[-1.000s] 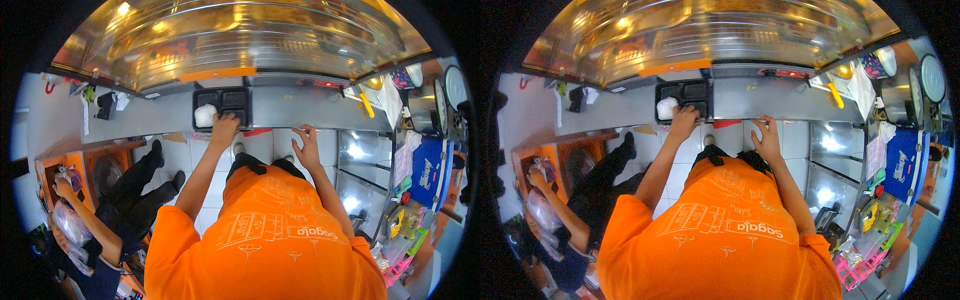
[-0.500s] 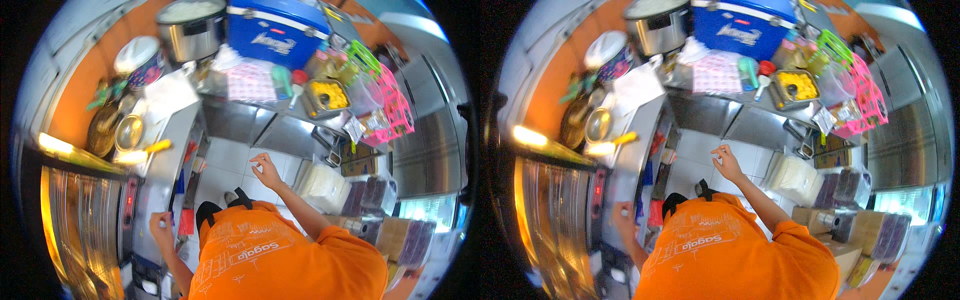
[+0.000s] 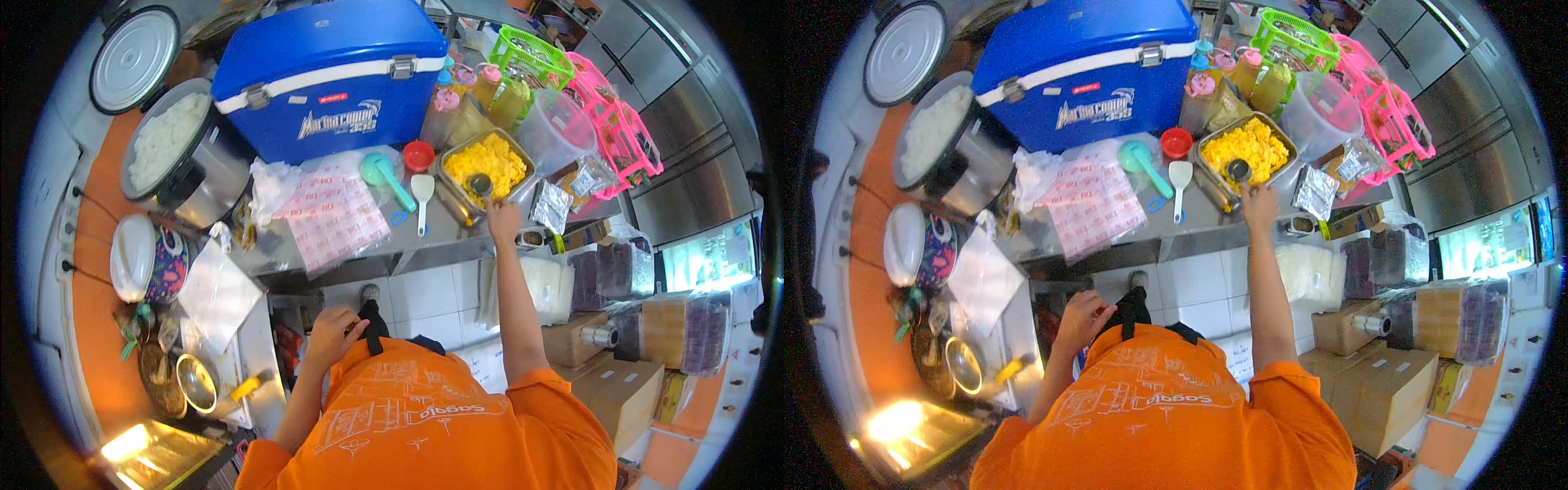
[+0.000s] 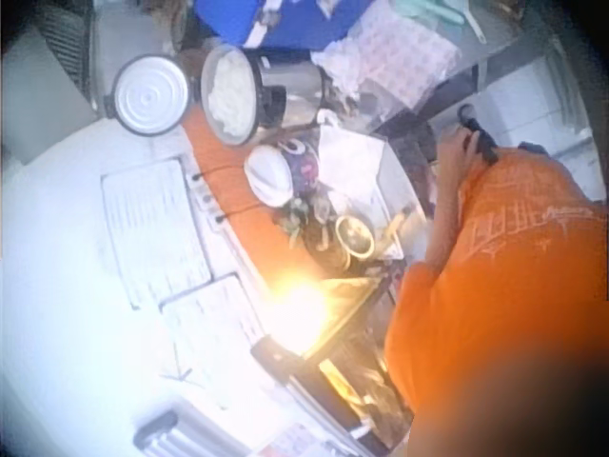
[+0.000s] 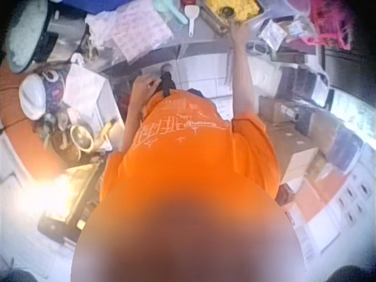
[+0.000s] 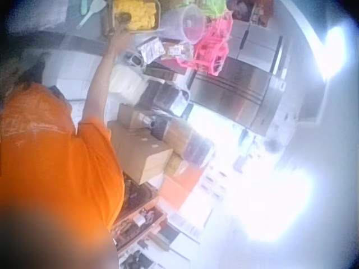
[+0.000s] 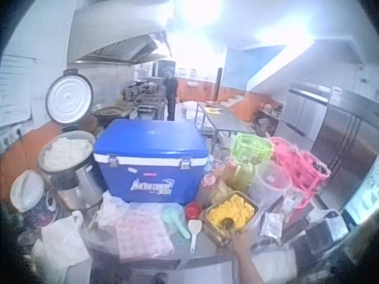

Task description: The person assembles a bento box by placing fried chicken, sauce, rice, and pickled vegetables into a compartmentalized container. They use a squeeze bottle, rice scoop, and tongs to portion ingredients and then hand the completed box to a coworker.

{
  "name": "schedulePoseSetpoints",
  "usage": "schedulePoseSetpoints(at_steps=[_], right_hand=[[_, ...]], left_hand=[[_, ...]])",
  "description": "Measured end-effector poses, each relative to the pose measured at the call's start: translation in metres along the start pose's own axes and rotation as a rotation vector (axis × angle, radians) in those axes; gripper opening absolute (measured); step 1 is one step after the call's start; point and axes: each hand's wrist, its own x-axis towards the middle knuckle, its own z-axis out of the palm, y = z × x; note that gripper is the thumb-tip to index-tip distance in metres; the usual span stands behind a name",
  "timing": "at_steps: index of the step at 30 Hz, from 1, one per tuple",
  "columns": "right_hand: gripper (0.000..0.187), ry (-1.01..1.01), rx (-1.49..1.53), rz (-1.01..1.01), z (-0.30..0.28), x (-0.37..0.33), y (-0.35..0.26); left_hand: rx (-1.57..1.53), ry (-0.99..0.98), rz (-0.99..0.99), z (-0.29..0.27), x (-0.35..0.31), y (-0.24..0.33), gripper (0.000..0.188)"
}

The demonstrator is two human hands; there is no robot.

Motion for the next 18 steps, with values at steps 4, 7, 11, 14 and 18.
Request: schedulePoseSetpoints(at_steps=[4, 7, 11, 14, 18], right_hand=[[0.043, -0.251, -0.249, 0.138, 0.014, 0.048, -0.014], [0.035, -0.168, -0.096, 0.069, 0.011, 0.059, -0.011], [0.021, -0.168, 0.071, -0.129, -0.006, 0.072, 0.005], [0.016, -0.236, 0.100, -0.220, -0.013, 0.083, 0.011], [0.013, -0.349, 0.042, -0.318, -0.006, 0.092, 0.008]], left_hand=[[-0.051, -0.036, 0.070, -0.013, 0.085, -0.019, 0.024], [-0.067, -0.086, 0.090, -0.007, 0.142, -0.031, 0.022], [-0.333, -0.198, -0.157, 0.063, 0.214, -0.034, 0.023], [-0.437, -0.174, -0.262, 0.134, 0.272, -0.030, 0.029], [-0.603, -0.136, -0.476, 0.205, 0.325, -0.019, 0.022]])
